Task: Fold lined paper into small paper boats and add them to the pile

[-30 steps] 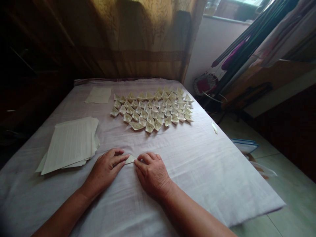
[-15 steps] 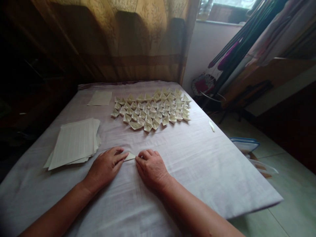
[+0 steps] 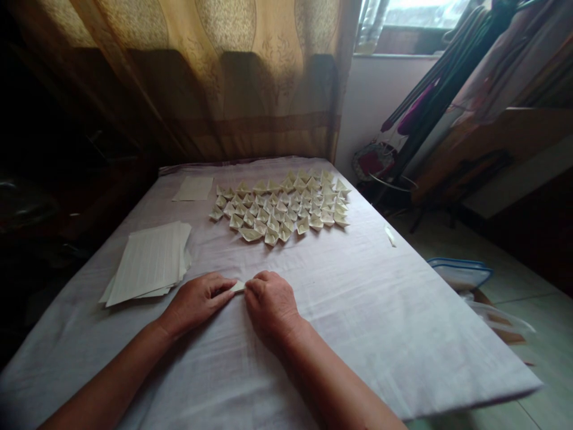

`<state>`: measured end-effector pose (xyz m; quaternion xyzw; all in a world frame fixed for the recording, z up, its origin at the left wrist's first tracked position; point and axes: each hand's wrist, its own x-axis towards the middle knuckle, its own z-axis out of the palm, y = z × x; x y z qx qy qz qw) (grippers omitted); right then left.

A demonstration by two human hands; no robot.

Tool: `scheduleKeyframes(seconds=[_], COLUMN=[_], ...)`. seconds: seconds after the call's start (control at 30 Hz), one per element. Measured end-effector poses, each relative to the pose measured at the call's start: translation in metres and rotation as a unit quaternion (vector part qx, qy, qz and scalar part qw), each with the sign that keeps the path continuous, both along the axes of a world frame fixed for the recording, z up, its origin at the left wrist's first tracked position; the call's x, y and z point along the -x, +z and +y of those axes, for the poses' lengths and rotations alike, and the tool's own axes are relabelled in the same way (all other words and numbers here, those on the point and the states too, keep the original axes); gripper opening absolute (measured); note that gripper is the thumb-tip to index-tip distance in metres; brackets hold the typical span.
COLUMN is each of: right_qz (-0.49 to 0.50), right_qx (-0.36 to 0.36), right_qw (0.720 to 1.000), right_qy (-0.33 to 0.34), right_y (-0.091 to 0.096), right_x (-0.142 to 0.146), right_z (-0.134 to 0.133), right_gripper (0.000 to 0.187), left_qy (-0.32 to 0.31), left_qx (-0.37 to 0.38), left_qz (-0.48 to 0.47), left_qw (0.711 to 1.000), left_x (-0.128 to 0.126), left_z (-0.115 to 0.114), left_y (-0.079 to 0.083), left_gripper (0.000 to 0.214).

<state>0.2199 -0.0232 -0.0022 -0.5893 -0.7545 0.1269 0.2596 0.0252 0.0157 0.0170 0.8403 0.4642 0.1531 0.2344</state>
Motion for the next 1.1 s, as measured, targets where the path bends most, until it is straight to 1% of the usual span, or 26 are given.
scheduleKeyframes(seconds=[0.07,0.17,0.3,0.4,0.5,0.57,0.63,0.7,0.77,0.83,0.9,0.97,1.1], right_qz=[0.026,0.07,0.157,0.215,0.246,0.266,0.295,0.334,0.382,0.427,0.45,0.461,0.469], right_qx=[0.007,0.043,0.085,0.093,0.084,0.063,0.036,0.007,-0.01,-0.011,-0.008,-0.01,-0.021], right_qw=[1.0,0.996,0.982,0.97,0.964,0.96,0.953,0.941,0.921,0.9,0.888,0.884,0.881], right_qy=[-0.011,-0.037,-0.067,-0.067,-0.06,-0.053,-0.052,-0.057,-0.067,-0.082,-0.093,-0.078,-0.05], right_y=[-0.002,-0.003,-0.003,-0.002,-0.002,-0.001,0.0,-0.001,-0.004,-0.008,-0.014,-0.018,-0.022], right_x=[0.001,0.001,0.001,0.003,0.008,0.014,0.021,0.03,0.039,0.045,0.049,0.049,0.045], right_z=[0.002,0.007,0.017,0.026,0.036,0.044,0.054,0.062,0.068,0.07,0.069,0.068,0.067], right_gripper=[0.013,0.013,0.014,0.015,0.015,0.014,0.014,0.016,0.021,0.029,0.025,0.016,0.014], left_qy=[0.016,0.04,0.062,0.07,0.09,0.115,0.147,0.174,0.195,0.22,0.244,0.247,0.229], left_qx=[0.022,0.057,0.085,0.088,0.099,0.132,0.174,0.196,0.19,0.174,0.168,0.181,0.222], left_qz=[-0.027,-0.052,-0.066,-0.091,-0.138,-0.182,-0.232,-0.284,-0.33,-0.361,-0.377,-0.383,-0.407], left_qw=[0.999,0.996,0.992,0.989,0.981,0.968,0.946,0.922,0.904,0.89,0.877,0.871,0.856], left_x=[-0.001,-0.004,-0.005,-0.004,-0.003,-0.003,-0.006,-0.009,-0.014,-0.017,-0.019,-0.019,-0.016], left_z=[0.0,0.002,0.005,0.007,0.012,0.018,0.026,0.035,0.04,0.041,0.04,0.037,0.035], left_y=[-0.001,-0.002,-0.006,-0.01,-0.012,-0.011,-0.009,-0.007,-0.008,-0.012,-0.02,-0.027,-0.032], left_gripper=[0.021,0.022,0.025,0.027,0.029,0.032,0.04,0.05,0.055,0.057,0.058,0.056,0.052])
